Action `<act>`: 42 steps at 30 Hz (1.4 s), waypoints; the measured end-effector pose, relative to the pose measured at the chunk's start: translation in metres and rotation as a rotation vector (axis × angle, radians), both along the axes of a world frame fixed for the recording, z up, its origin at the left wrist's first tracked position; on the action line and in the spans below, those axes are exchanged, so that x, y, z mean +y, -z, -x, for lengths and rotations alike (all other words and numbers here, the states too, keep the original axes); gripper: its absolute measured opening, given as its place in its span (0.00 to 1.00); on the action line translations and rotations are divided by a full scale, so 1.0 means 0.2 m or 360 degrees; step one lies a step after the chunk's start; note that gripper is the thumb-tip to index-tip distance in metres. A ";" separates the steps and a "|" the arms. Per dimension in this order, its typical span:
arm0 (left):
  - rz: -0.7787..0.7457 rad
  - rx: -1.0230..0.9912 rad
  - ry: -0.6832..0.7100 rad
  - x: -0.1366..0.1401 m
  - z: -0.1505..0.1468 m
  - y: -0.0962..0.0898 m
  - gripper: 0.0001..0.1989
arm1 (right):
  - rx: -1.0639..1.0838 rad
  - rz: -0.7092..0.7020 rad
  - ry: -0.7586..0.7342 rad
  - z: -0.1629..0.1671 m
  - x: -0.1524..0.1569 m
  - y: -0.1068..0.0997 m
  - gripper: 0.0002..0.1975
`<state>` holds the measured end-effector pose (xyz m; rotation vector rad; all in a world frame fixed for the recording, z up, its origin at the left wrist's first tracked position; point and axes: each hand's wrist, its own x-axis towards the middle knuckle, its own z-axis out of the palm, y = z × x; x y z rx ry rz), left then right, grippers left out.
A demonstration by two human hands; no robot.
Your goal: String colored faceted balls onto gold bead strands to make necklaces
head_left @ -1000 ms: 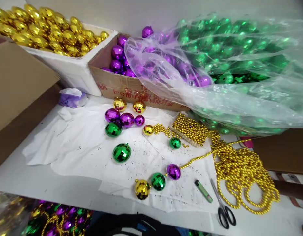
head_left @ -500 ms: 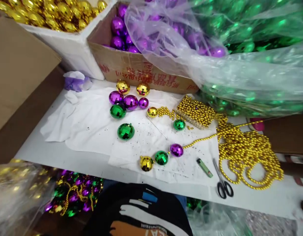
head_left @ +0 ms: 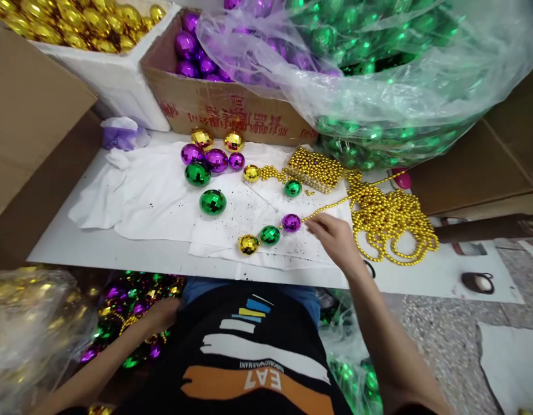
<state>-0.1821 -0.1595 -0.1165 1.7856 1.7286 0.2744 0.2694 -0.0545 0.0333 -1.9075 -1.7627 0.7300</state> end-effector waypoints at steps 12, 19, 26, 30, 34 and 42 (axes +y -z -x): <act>0.0801 0.0431 0.0741 0.12 -0.15 -0.42 0.13 | -0.0654 0.0444 -0.0202 0.44 0.57 0.21 0.06; 0.0673 -0.0514 0.0357 0.26 -0.30 -0.77 0.21 | 0.0466 0.0167 -0.0069 0.32 0.33 -0.05 0.07; 0.0116 -0.0662 0.0392 0.61 -0.52 -0.86 0.16 | 0.2326 0.0048 0.0034 0.38 -0.07 -0.41 0.09; -0.0540 -0.0020 0.0256 1.06 -0.60 -0.86 0.15 | 0.2545 0.0044 0.0232 0.40 -0.19 -0.47 0.07; -0.0711 0.0668 0.0351 1.44 -0.72 -0.81 0.25 | 0.2520 -0.0111 0.0409 0.37 -0.22 -0.45 0.04; -0.0412 0.1136 0.0613 1.67 -0.88 -0.68 0.24 | 0.2294 -0.0274 0.0637 0.29 -0.22 -0.32 0.09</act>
